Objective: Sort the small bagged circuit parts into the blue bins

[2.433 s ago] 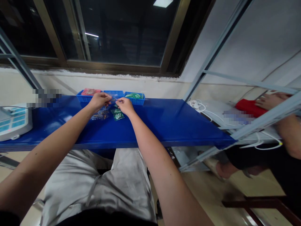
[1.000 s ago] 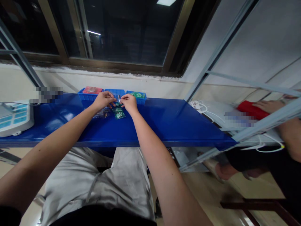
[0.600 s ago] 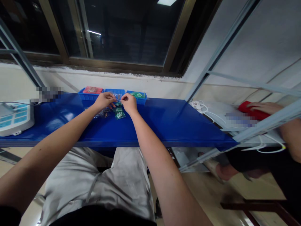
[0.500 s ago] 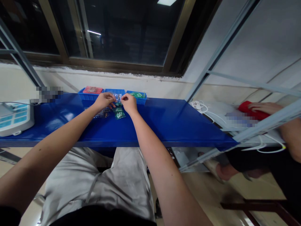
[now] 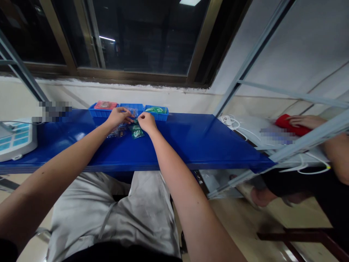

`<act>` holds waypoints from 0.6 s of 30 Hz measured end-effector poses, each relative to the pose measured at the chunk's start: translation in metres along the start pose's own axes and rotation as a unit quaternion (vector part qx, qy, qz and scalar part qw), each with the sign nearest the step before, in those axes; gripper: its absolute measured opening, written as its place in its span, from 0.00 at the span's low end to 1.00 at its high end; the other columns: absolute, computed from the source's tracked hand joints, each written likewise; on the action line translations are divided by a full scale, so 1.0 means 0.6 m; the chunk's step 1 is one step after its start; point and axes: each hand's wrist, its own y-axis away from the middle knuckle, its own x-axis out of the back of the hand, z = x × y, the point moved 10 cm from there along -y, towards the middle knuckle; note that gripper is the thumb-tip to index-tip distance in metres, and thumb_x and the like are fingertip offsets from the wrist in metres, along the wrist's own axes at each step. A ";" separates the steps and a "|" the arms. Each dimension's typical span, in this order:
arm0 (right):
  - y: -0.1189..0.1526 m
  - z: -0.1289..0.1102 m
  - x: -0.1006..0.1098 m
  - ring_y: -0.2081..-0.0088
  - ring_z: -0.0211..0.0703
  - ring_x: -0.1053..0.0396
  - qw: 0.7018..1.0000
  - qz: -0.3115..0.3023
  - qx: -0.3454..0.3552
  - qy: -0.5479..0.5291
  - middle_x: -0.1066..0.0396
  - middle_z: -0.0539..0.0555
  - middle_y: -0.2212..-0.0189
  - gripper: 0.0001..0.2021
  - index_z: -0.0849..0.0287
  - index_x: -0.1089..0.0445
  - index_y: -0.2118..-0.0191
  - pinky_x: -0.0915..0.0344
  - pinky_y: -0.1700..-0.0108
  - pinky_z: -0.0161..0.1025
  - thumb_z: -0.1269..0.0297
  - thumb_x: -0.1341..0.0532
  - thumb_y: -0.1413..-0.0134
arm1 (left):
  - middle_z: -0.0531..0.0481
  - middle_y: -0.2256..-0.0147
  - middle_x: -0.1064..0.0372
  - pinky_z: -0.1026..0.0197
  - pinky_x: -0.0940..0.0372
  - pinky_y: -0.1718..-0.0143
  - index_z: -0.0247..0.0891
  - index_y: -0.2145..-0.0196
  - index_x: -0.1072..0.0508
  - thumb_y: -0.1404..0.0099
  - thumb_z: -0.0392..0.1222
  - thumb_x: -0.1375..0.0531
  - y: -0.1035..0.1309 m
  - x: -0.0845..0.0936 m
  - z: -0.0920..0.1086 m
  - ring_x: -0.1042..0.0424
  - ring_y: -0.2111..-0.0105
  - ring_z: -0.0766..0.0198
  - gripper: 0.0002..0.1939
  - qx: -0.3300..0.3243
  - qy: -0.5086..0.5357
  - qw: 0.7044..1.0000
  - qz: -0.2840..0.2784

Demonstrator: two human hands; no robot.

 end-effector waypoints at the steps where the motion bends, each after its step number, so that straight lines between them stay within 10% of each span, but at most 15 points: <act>1: 0.000 -0.001 0.000 0.69 0.41 0.29 1.000 -0.001 0.001 0.003 0.29 0.50 0.75 0.05 0.59 0.30 0.73 0.30 0.63 0.38 0.70 0.43 0.50 | 0.44 0.71 0.25 0.58 0.28 0.68 0.34 0.70 0.35 0.39 0.29 0.40 -0.004 0.001 0.000 0.23 0.75 0.60 0.07 0.004 0.016 1.000 0.007; 7: -0.003 0.001 -0.001 0.67 0.42 0.28 1.000 0.001 0.009 0.000 0.29 0.50 0.75 0.05 0.58 0.31 0.73 0.30 0.63 0.38 0.70 0.43 0.49 | 0.43 0.70 0.26 0.51 0.28 0.55 0.33 0.69 0.35 0.41 0.29 0.36 -0.045 -0.001 -0.005 0.21 0.67 0.58 0.09 0.006 0.127 0.992 0.018; 13: -0.001 -0.004 -0.004 0.67 0.43 0.29 1.000 -0.013 0.015 0.005 0.29 0.51 0.74 0.06 0.58 0.32 0.73 0.31 0.63 0.38 0.71 0.44 0.49 | 0.33 0.47 0.30 0.53 0.32 0.46 0.31 0.57 0.30 0.45 0.26 0.37 -0.049 -0.012 -0.010 0.25 0.51 0.55 0.16 0.004 0.187 0.982 -0.016; 18: 0.002 -0.007 -0.003 0.67 0.43 0.29 1.000 -0.015 0.016 0.009 0.29 0.51 0.74 0.05 0.58 0.32 0.73 0.32 0.64 0.37 0.70 0.43 0.49 | 0.35 0.55 0.26 0.50 0.31 0.50 0.31 0.56 0.26 0.41 0.33 0.40 -0.035 0.013 0.006 0.24 0.56 0.52 0.14 -0.046 -0.095 0.994 -0.002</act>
